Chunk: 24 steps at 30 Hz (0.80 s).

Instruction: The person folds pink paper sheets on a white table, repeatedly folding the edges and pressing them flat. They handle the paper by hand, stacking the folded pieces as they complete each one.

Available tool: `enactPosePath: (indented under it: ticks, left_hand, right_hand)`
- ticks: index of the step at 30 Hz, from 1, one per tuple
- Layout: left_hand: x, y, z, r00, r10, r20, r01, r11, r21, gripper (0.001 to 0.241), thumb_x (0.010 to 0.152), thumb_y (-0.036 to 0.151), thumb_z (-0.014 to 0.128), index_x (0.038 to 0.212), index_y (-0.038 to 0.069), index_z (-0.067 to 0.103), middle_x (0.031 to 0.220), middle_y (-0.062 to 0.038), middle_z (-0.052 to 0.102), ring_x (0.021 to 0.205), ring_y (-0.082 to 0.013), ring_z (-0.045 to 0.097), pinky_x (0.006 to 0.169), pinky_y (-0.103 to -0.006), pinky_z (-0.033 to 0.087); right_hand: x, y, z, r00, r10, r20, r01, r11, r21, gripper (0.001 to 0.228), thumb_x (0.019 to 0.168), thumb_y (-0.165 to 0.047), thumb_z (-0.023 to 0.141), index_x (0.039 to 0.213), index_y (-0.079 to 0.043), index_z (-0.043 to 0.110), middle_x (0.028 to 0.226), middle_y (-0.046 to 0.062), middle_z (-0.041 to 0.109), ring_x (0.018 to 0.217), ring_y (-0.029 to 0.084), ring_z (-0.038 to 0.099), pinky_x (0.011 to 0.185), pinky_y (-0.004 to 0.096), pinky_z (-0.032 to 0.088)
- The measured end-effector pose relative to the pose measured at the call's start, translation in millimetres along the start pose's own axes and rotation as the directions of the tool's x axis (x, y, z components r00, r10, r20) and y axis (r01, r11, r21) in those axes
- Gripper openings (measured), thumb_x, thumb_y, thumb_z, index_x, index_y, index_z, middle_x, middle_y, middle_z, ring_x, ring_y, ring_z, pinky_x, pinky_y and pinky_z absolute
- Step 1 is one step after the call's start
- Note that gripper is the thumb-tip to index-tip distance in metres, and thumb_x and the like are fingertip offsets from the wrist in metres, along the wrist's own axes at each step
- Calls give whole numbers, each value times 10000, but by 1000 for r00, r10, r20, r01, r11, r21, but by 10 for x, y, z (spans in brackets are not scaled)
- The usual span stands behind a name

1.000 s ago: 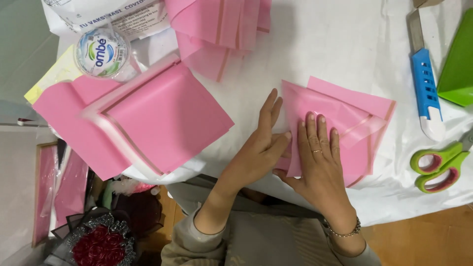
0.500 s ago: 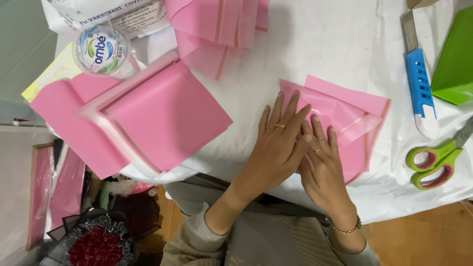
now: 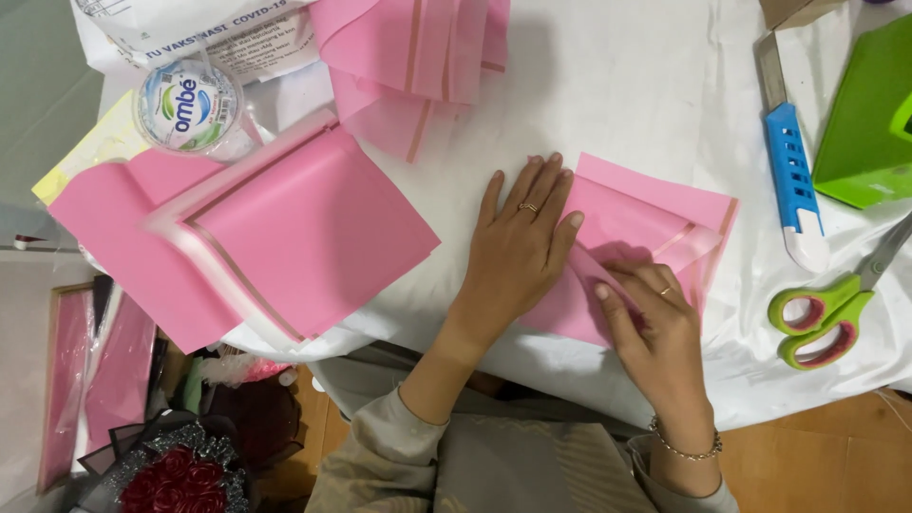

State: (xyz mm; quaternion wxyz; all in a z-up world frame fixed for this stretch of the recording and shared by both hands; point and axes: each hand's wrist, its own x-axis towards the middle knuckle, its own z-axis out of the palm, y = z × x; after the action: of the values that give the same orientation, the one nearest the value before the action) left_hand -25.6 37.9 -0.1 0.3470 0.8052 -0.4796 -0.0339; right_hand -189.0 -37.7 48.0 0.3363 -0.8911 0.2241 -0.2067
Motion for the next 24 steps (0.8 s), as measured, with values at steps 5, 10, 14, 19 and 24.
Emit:
enactPosePath:
  ticks: [5, 10, 14, 19, 24]
  left_hand:
    - [28, -6, 14, 1000, -4, -4, 4, 1000, -13, 599, 1114, 443, 290, 1498, 54, 536, 1599, -162, 472, 1537, -317, 378, 1287, -575, 125]
    - [49, -8, 45, 1000, 3, -26, -2, 999, 36, 564, 1116, 425, 330, 1515, 69, 510, 1602, -153, 472, 1535, -315, 386, 1282, -581, 140]
    - [40, -40, 93, 999, 31, -44, -25, 993, 116, 520, 1117, 368, 355, 1534, 83, 477, 1624, -133, 445, 1544, -292, 372, 1281, -570, 165]
    - [38, -39, 68, 996, 68, -52, -59, 986, 153, 550, 1039, 219, 414, 1566, 62, 428, 1648, -146, 407, 1560, -278, 349, 1295, -565, 138]
    - [46, -72, 121, 995, 80, -59, -69, 983, 171, 569, 1011, 194, 432, 1562, 53, 434, 1647, -154, 405, 1554, -282, 363, 1288, -554, 185]
  right_hand:
    - [-40, 118, -97, 987, 136, -90, -141, 989, -44, 61, 1001, -128, 743, 1003, -102, 799, 823, 42, 672, 762, 257, 658, 705, 364, 487]
    - [4, -22, -153, 964, 254, -76, -258, 965, -47, 358, 1027, -180, 714, 690, -74, 656, 632, 54, 532, 520, 217, 468, 521, 338, 355]
    - [33, -70, -190, 954, 298, -28, -299, 953, -38, 358, 1020, -122, 640, 677, -30, 597, 608, 117, 496, 545, 245, 473, 555, 375, 361]
    - [22, 52, -197, 933, 361, -13, -361, 932, -31, 394, 1019, -137, 593, 638, -41, 560, 535, 102, 405, 518, 219, 406, 540, 369, 352]
    - [169, -201, -260, 931, 364, -1, -363, 927, -97, 504, 1086, -236, 584, 630, -24, 546, 492, 125, 457, 492, 239, 436, 516, 358, 349]
